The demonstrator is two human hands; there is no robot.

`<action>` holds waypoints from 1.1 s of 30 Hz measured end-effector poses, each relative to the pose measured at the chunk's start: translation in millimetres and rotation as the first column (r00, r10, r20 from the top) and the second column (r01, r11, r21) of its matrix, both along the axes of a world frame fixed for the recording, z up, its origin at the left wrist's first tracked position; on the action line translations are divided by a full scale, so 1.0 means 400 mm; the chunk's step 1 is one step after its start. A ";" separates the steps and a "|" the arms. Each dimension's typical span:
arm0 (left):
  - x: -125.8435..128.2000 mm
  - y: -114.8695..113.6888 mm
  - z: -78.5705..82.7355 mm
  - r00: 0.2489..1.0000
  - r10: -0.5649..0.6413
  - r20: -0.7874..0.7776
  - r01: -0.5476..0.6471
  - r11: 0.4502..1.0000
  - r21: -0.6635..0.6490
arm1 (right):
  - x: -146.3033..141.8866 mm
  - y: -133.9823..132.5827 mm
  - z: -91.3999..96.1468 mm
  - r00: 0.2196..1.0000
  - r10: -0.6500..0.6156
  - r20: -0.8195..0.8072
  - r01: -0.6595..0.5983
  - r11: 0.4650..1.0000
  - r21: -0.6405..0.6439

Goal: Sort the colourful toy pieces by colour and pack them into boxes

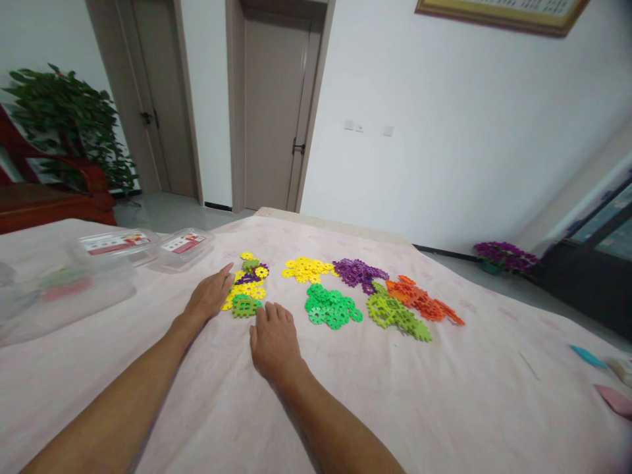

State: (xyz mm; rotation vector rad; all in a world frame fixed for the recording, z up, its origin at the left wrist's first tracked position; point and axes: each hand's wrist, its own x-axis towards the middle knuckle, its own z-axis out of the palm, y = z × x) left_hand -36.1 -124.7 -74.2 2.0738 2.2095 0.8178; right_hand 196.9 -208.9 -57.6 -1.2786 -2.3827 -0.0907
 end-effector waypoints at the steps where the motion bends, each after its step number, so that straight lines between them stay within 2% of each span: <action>1: 0.001 0.000 0.002 1.000 0.001 -0.002 -0.001 1.000 -0.006 | 0.000 0.000 0.000 1.000 -0.001 -0.002 0.001 1.000 -0.003; 18: 0.011 -0.007 0.015 1.000 0.008 0.024 -0.008 1.000 -0.024 | 0.003 -0.001 0.005 1.000 -0.001 -0.017 0.000 1.000 -0.028; 29: -0.019 0.023 -0.025 0.996 -0.079 -0.032 0.080 0.996 0.035 | 0.005 0.002 -0.001 1.000 -0.003 -0.024 0.002 0.999 -0.038; 33: -0.020 0.022 -0.024 0.996 -0.089 -0.029 0.090 0.996 0.025 | 0.004 0.000 0.010 1.000 -0.009 -0.024 0.008 0.999 -0.039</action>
